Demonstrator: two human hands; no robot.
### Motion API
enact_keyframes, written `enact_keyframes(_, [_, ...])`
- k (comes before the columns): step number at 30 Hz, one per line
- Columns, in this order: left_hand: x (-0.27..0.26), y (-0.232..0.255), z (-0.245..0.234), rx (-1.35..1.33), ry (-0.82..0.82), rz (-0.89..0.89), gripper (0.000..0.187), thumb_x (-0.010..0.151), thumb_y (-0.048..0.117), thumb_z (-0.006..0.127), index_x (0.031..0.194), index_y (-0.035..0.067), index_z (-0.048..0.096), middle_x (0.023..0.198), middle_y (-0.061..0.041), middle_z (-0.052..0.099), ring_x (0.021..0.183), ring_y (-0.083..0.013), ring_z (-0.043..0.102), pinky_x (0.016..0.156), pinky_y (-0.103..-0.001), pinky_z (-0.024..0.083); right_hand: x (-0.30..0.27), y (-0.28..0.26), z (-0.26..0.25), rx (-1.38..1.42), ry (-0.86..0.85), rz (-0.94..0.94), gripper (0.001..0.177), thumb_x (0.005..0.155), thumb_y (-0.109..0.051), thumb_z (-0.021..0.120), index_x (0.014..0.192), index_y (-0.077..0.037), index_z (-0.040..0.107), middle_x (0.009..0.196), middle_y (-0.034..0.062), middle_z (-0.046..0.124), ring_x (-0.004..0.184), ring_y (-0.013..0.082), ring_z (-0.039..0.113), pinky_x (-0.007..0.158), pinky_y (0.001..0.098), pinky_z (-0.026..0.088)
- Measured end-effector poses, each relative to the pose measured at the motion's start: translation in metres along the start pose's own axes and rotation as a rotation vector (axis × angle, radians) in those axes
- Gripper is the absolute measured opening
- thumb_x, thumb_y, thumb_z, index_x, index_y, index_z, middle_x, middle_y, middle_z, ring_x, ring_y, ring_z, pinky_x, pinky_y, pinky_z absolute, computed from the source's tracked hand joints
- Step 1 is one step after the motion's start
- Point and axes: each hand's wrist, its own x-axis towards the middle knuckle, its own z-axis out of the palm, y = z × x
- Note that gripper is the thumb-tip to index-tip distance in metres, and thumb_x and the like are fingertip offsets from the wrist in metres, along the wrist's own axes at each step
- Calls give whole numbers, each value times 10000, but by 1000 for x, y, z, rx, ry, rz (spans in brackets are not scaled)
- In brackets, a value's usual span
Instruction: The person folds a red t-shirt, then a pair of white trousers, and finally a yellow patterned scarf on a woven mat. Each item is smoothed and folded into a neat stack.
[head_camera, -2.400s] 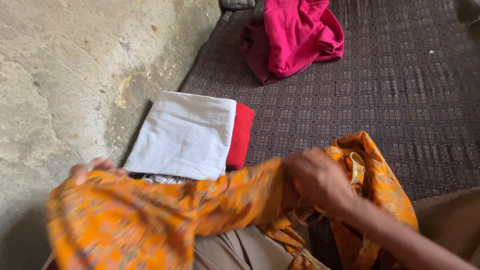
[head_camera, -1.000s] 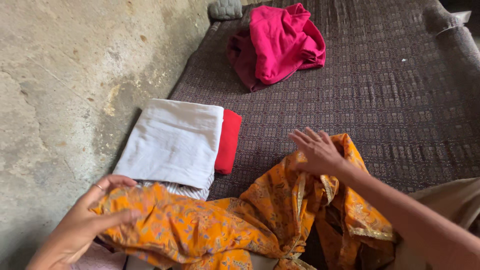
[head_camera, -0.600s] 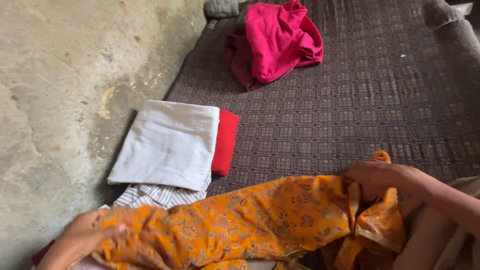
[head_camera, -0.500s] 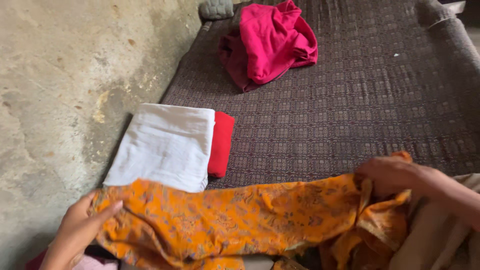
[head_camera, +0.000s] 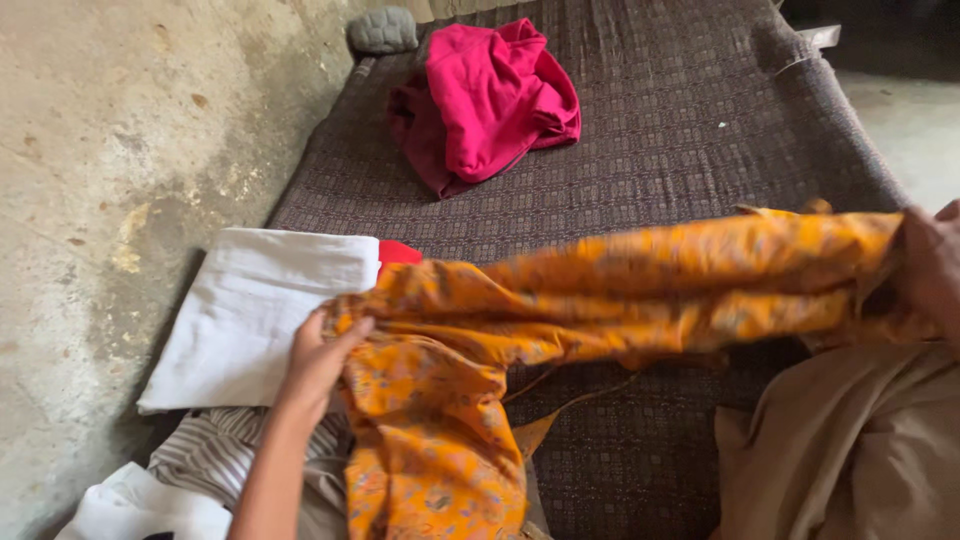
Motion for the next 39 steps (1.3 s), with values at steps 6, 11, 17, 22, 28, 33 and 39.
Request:
enact_keyframes(6, [13, -65, 40, 87, -119, -259, 450, 839, 133, 772, 1262, 43, 648, 1113, -90, 766, 994, -193, 719, 894, -342, 570, -10, -10, 15, -100, 80, -37, 550, 693, -264, 845, 1182, -132, 630, 1185, 157, 581, 1208, 359, 512, 991, 473, 494])
enact_keyframes(11, [-17, -92, 38, -153, -68, -291, 536, 770, 67, 797, 1280, 36, 636, 1135, -93, 754, 1018, -202, 729, 898, -371, 579, -22, -68, -30, -250, 83, -118, 1005, 577, -326, 859, 1511, -157, 527, 1452, 201, 531, 1336, 440, 402, 1125, 590, 398])
enact_keyframes(17, [-24, -90, 30, -394, -25, -365, 662, 701, -19, 798, 1325, 47, 585, 1146, -110, 729, 1031, -244, 721, 897, -416, 587, -65, -204, -105, -11, 268, -335, 956, 534, -118, 727, 1466, -72, 521, 1492, 251, 482, 1447, 418, 385, 1162, 684, 289])
enact_keyframes(22, [-22, -104, 37, -242, -81, -366, 615, 734, 16, 802, 1316, 53, 606, 1184, -88, 737, 1065, -198, 711, 928, -361, 559, -120, -315, -120, 597, 23, -486, 462, 723, 27, 623, 1169, -81, 680, 1247, 104, 689, 1222, 291, 625, 1076, 414, 492])
enact_keyframes(28, [-20, -125, 29, -235, -60, -317, 562, 743, 22, 809, 1272, -9, 621, 1154, -123, 743, 1019, -214, 717, 900, -363, 569, -228, -388, -79, 1251, -1254, -504, 475, 1003, -374, 510, 1288, -44, 697, 1385, 122, 652, 1350, 278, 586, 1127, 408, 471])
enact_keyframes(33, [-20, -124, 31, -254, 18, -334, 566, 742, 15, 804, 1271, -14, 606, 1141, -144, 737, 992, -224, 720, 879, -370, 574, -246, -398, -40, 765, -1064, -824, 531, 994, -340, 666, 1425, -59, 536, 1543, 164, 476, 1431, 366, 457, 1141, 492, 382])
enact_keyframes(39, [-23, -114, 31, -329, 40, -338, 613, 741, 22, 798, 1307, -34, 571, 1144, -165, 724, 997, -245, 718, 874, -384, 579, -249, -396, -42, 818, -1282, -361, 515, 836, -281, 822, 1285, -152, 608, 1297, 81, 576, 1254, 268, 570, 1025, 434, 477])
